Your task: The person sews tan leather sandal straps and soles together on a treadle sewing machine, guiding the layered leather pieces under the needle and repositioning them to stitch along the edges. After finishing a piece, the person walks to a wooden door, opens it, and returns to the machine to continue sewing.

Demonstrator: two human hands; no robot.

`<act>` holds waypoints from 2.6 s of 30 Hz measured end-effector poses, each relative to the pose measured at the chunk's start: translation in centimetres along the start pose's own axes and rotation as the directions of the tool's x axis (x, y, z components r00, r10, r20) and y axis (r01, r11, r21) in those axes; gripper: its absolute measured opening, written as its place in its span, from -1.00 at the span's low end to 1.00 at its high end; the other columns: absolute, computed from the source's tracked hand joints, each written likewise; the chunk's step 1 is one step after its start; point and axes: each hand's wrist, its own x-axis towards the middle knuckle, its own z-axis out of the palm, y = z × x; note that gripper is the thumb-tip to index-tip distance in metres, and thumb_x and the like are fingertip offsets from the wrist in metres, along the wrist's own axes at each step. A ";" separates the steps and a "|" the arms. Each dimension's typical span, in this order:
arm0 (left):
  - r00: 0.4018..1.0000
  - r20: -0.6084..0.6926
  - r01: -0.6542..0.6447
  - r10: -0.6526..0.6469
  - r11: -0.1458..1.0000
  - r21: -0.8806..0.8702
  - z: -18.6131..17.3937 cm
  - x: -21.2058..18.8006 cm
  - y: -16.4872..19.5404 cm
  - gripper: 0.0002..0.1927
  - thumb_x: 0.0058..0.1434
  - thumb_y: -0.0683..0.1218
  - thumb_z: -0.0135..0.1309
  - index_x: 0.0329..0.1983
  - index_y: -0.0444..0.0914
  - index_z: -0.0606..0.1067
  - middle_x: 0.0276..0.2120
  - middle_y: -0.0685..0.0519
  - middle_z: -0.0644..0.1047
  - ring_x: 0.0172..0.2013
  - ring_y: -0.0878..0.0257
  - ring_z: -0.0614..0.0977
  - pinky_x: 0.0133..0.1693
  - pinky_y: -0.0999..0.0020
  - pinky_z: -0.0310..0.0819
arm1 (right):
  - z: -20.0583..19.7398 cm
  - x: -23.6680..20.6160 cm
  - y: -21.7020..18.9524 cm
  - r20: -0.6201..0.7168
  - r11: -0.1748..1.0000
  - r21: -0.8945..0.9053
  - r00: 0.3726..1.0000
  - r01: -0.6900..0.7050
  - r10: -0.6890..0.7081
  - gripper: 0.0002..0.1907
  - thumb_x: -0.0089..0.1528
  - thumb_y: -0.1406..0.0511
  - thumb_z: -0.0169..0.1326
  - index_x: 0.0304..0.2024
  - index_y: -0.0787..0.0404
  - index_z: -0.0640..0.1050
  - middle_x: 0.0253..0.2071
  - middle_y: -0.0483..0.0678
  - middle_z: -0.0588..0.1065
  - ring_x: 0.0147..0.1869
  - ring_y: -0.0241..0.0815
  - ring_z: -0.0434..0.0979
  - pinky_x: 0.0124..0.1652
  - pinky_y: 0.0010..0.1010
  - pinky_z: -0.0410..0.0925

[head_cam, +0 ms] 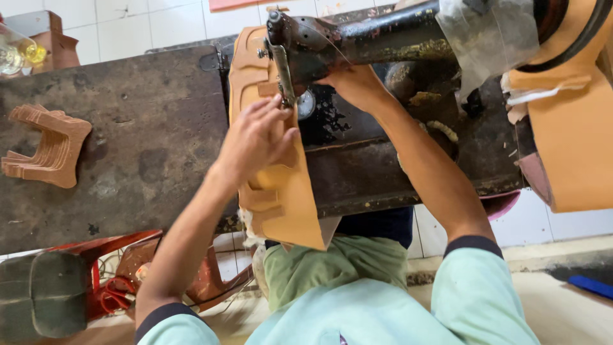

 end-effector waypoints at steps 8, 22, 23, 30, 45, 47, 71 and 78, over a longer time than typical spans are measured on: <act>0.992 -0.094 0.093 -0.087 0.993 0.068 1.7 -1.0 1.7 -0.58 0.35 0.01 0.22 0.11 -0.37 0.50 0.26 -0.32 0.46 0.27 -0.22 0.46 0.34 -0.05 0.28 | 2.0 -12.8 -8.5 0.225 0.834 -0.543 0.974 0.099 0.031 -0.49 0.08 -0.10 0.32 -0.27 0.16 0.54 -0.25 0.00 0.52 -0.13 0.06 0.56 -0.21 -0.07 0.34; 0.989 0.149 0.027 -0.026 1.000 -0.007 -0.5 -2.8 1.3 -0.10 0.13 0.34 0.30 0.39 -0.24 0.39 0.45 -0.27 0.21 0.46 -0.22 0.16 0.44 -0.08 -0.01 | 5.4 -18.2 -7.1 0.013 0.835 -0.441 0.932 0.330 -0.362 -0.74 0.17 0.17 0.29 -0.43 0.15 0.51 -0.36 -0.07 0.44 -0.19 -0.01 0.44 -0.17 -0.20 0.33; 0.989 0.148 0.014 -0.014 1.000 0.000 -0.5 -2.8 1.2 -0.11 0.13 0.34 0.31 0.40 -0.22 0.40 0.45 -0.26 0.22 0.46 -0.21 0.16 0.44 -0.08 -0.02 | 5.4 -18.2 -7.1 0.014 0.833 -0.441 0.930 0.335 -0.367 -0.74 0.18 0.18 0.29 -0.42 0.16 0.51 -0.35 -0.07 0.44 -0.19 -0.01 0.44 -0.17 -0.20 0.34; 0.990 0.137 0.001 0.013 0.995 -0.103 -1.0 -2.9 0.4 -0.16 0.10 0.31 0.32 0.36 -0.18 0.44 0.46 -0.20 0.23 0.48 -0.17 0.18 0.45 -0.07 0.06 | 4.9 -18.3 -6.9 0.043 0.858 -0.392 0.938 0.332 -0.344 -0.74 0.19 0.20 0.29 -0.40 0.19 0.50 -0.34 -0.05 0.44 -0.19 0.01 0.43 -0.16 -0.18 0.35; 0.999 -0.054 0.013 -0.007 0.994 0.110 -0.2 -2.6 2.7 -0.57 0.32 0.09 0.23 0.16 -0.19 0.55 0.22 -0.07 0.45 0.22 -0.05 0.45 0.24 0.03 0.32 | 2.3 -15.3 -7.7 0.166 0.953 -0.261 0.980 0.151 -0.110 -0.70 0.21 0.13 0.27 -0.36 0.21 0.53 -0.35 -0.01 0.51 -0.27 0.00 0.55 -0.25 -0.16 0.41; 0.999 -0.038 0.022 -0.017 0.993 0.116 -0.2 -2.6 2.8 -0.56 0.28 0.09 0.24 0.15 -0.20 0.55 0.19 -0.09 0.45 0.18 -0.07 0.45 0.21 0.01 0.33 | 1.3 -13.3 -7.5 0.141 0.955 -0.255 0.983 0.153 -0.120 -0.74 0.24 0.16 0.24 -0.25 0.22 0.54 -0.32 -0.01 0.53 -0.26 0.00 0.58 -0.25 -0.16 0.42; 0.991 0.069 0.112 -0.111 0.994 -0.010 -0.9 -0.6 1.3 -0.47 0.20 0.05 0.34 0.18 -0.22 0.49 0.23 -0.16 0.38 0.17 -0.14 0.49 0.21 0.00 0.37 | 1.3 -7.7 -4.9 0.161 0.718 -0.533 0.887 0.447 -0.433 -0.57 0.22 0.28 0.18 0.16 0.05 0.57 -0.35 -0.06 0.48 -0.27 -0.01 0.55 -0.30 -0.18 0.41; 0.983 0.147 0.121 -0.108 0.989 -0.082 -1.5 0.6 -0.4 -0.46 0.18 0.06 0.33 0.09 -0.29 0.41 0.25 -0.11 0.39 0.23 -0.15 0.45 0.27 -0.07 0.26 | 1.3 -7.6 -4.9 0.167 0.705 -0.542 0.881 0.458 -0.443 -0.54 0.23 0.28 0.18 0.20 0.00 0.57 -0.37 -0.06 0.45 -0.30 -0.01 0.53 -0.34 -0.18 0.40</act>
